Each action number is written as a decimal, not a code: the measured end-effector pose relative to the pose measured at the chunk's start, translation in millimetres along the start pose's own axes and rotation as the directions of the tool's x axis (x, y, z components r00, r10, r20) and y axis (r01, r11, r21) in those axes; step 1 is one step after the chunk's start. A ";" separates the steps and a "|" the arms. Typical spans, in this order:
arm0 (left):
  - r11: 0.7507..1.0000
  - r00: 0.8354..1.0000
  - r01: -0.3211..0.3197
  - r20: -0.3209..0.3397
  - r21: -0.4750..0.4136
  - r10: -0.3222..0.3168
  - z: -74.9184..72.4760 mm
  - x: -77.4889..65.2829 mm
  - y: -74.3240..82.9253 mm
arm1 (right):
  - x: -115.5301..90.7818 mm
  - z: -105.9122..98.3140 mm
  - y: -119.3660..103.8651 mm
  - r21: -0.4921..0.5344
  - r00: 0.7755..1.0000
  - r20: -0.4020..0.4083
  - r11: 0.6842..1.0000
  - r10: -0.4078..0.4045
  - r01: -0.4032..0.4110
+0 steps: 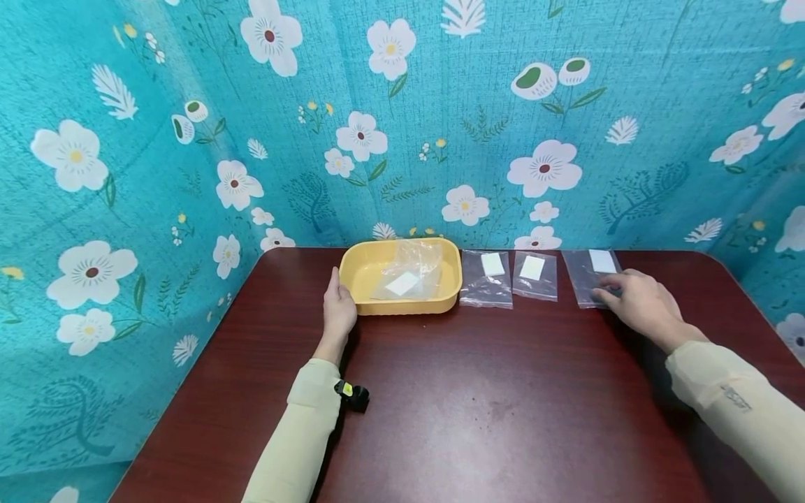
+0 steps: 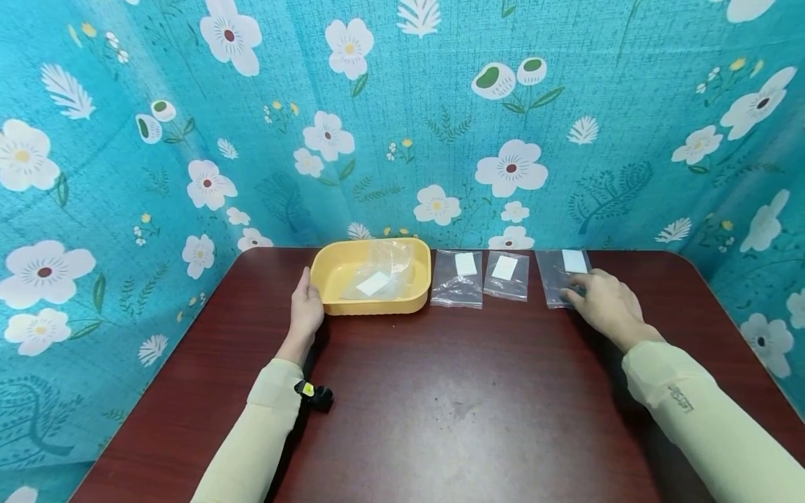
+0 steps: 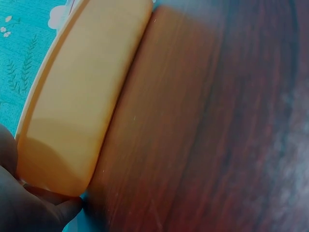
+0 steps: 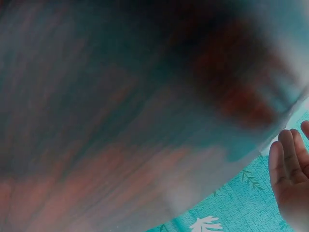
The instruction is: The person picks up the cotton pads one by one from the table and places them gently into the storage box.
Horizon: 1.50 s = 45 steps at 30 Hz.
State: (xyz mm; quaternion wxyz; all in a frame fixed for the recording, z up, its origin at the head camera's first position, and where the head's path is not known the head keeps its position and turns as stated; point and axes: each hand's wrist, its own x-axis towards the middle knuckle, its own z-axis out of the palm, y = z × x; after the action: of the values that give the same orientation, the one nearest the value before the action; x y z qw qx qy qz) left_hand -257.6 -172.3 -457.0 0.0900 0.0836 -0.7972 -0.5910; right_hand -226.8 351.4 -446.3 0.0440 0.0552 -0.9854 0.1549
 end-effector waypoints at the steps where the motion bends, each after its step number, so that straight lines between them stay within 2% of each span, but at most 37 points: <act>1: 1.000 1.000 0.002 0.000 -0.003 -0.002 -0.5 -0.1 0.1 | 0.5 1.5 1.1 0.006 1.000 0.004 1.000 0.000 0.000; 15: 1.000 1.000 -0.001 -0.007 -0.021 0.001 -2.4 -0.4 1.0 | 5.1 4.2 3.6 0.005 0.998 0.057 1.000 0.024 -0.024; 24: 0.999 1.000 0.023 -0.015 -0.034 -0.023 -0.8 -0.8 0.0 | 4.7 4.4 3.7 0.002 0.999 0.044 1.000 0.006 -0.006; 33: 0.999 1.000 0.026 -0.012 -0.031 -0.026 -0.2 -1.0 2.9 | 4.2 3.2 0.2 0.033 0.999 0.038 0.999 0.029 -0.030; 45: 0.999 1.000 0.008 -0.004 -0.031 -0.008 1.1 -0.6 3.2 | 2.9 5.8 -0.6 0.051 1.000 0.014 0.998 0.027 -0.028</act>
State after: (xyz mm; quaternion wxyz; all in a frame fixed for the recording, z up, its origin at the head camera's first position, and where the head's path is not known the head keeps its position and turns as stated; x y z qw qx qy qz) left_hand -257.4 -170.2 -454.2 0.0907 0.0864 -0.7873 -0.6037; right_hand -229.9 348.8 -451.3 0.0340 0.0438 -0.9820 0.1805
